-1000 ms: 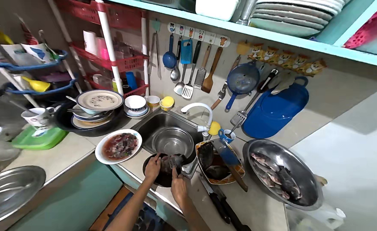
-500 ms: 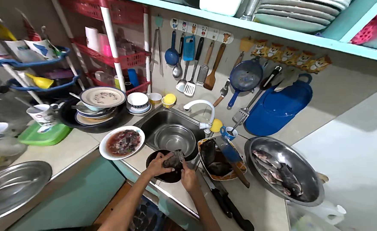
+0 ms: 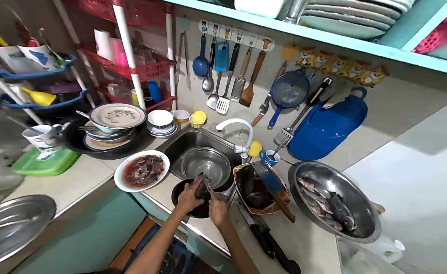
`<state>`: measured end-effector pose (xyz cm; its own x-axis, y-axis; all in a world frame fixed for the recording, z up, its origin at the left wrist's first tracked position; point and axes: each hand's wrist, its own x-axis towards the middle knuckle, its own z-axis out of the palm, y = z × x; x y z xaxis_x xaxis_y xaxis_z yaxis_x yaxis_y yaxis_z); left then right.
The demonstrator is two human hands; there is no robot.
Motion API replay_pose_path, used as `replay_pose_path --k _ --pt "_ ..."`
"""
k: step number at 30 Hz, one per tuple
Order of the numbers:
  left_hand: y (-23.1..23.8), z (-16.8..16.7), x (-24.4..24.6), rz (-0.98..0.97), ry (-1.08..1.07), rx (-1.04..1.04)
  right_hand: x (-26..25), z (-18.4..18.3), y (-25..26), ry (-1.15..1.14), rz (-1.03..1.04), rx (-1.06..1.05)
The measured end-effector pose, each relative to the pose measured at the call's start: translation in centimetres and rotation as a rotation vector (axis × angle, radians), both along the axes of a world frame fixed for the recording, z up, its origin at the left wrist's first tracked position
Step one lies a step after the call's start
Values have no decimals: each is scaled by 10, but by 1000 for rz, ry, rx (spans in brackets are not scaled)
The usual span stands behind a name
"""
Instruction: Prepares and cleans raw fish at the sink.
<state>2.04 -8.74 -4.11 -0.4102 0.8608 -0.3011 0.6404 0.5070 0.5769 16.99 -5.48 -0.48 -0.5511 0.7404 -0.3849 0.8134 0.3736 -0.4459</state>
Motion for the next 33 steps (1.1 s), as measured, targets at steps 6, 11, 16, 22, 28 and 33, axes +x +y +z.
replay_pose_path --k 6,11,16,22,28,33 --pt "2 5 -5 -52 -46 -23 25 -31 -29 98 -22 86" --pt "3 5 -9 -89 -49 -19 25 -20 -18 90 -7 77" --pt "4 3 -13 -90 -81 -16 17 -32 -37 69 -22 137" --pt "3 -3 -16 -108 -98 9 35 -35 -28 176 17 194" --pt "0 -11 -19 -65 -167 102 8 -18 -26 -59 64 83" --pt "2 -13 -19 -77 -157 108 41 -36 -24 118 73 203"
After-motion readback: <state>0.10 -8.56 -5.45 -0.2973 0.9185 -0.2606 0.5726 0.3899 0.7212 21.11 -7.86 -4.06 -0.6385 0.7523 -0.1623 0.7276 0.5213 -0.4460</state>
